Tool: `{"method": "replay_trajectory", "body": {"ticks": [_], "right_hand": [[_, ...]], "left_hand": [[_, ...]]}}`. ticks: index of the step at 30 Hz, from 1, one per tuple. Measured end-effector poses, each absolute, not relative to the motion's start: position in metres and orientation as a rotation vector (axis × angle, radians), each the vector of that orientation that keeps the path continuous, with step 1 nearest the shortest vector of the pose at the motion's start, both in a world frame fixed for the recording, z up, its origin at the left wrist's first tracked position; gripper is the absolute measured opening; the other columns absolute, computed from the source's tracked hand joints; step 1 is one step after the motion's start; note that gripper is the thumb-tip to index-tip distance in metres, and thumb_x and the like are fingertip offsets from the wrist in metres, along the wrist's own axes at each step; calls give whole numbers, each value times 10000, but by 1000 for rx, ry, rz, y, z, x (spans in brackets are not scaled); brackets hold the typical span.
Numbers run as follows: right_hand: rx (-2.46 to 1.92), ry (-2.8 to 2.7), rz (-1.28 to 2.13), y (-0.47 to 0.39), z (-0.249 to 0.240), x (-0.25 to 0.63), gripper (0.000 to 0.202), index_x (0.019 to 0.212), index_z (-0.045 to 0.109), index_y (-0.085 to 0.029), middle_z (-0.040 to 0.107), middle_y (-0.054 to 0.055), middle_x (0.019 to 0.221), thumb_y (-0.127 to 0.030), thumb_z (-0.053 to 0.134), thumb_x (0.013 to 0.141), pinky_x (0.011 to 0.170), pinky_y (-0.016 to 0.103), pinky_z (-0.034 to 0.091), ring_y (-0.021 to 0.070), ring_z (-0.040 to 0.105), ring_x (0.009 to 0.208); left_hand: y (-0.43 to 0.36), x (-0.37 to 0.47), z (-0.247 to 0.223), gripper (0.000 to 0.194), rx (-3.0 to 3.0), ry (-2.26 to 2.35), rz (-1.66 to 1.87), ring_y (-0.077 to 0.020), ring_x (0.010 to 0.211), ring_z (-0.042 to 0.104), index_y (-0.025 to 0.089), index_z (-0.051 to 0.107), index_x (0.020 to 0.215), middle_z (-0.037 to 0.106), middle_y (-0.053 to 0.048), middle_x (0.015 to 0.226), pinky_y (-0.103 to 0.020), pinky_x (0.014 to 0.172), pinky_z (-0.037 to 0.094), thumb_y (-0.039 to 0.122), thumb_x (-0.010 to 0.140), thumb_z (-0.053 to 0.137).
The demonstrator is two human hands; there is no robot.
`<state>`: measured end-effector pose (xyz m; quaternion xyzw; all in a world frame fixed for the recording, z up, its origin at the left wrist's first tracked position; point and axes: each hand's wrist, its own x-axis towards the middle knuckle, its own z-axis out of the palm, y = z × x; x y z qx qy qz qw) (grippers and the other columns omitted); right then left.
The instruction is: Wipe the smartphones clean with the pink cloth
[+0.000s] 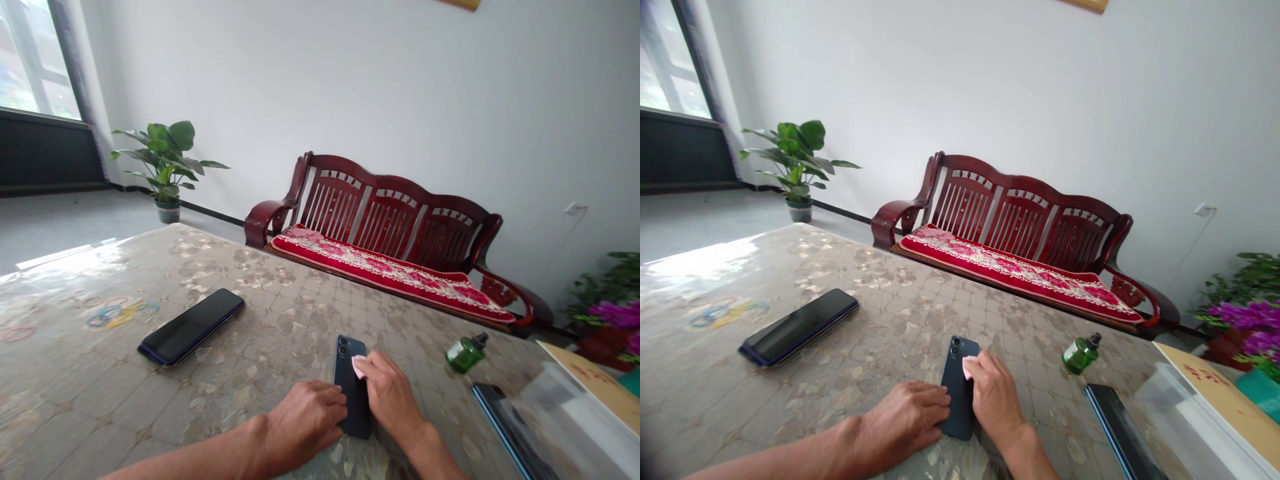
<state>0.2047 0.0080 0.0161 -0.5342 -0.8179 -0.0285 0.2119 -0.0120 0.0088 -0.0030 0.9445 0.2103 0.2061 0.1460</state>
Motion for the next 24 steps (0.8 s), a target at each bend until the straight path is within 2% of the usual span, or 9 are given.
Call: {"method": "replay_trajectory", "body": {"ticks": [11, 16, 24], "right_hand": [[-1569, -2241, -113, 21, 20, 198, 317, 898, 682, -234, 624, 24, 845, -18, 450, 876, 757, 252, 430, 165, 583, 823], [-1520, -2325, -127, 4, 21, 192, 312, 857, 659, -231, 592, 19, 826, -4, 445, 854, 739, 260, 399, 166, 558, 811], [-1425, -2356, -73, -1, 18, 185, 297, 940, 672, -244, 600, 17, 859, -34, 465, 901, 747, 270, 396, 167, 548, 836]], "left_hand": [[9, -12, -1, 43, 2741, 599, 601, -193, 995, 652, 211, 588, 887, 691, -31, 999, -294, 946, 486, 211, 922, 564], [8, -11, 3, 61, 2758, 625, 566, -204, 954, 660, 202, 576, 844, 689, -23, 978, -297, 888, 508, 218, 897, 600], [8, -9, -1, 104, 2780, 640, 550, -200, 914, 656, 206, 551, 817, 684, 6, 966, -284, 821, 506, 219, 888, 625]]}}
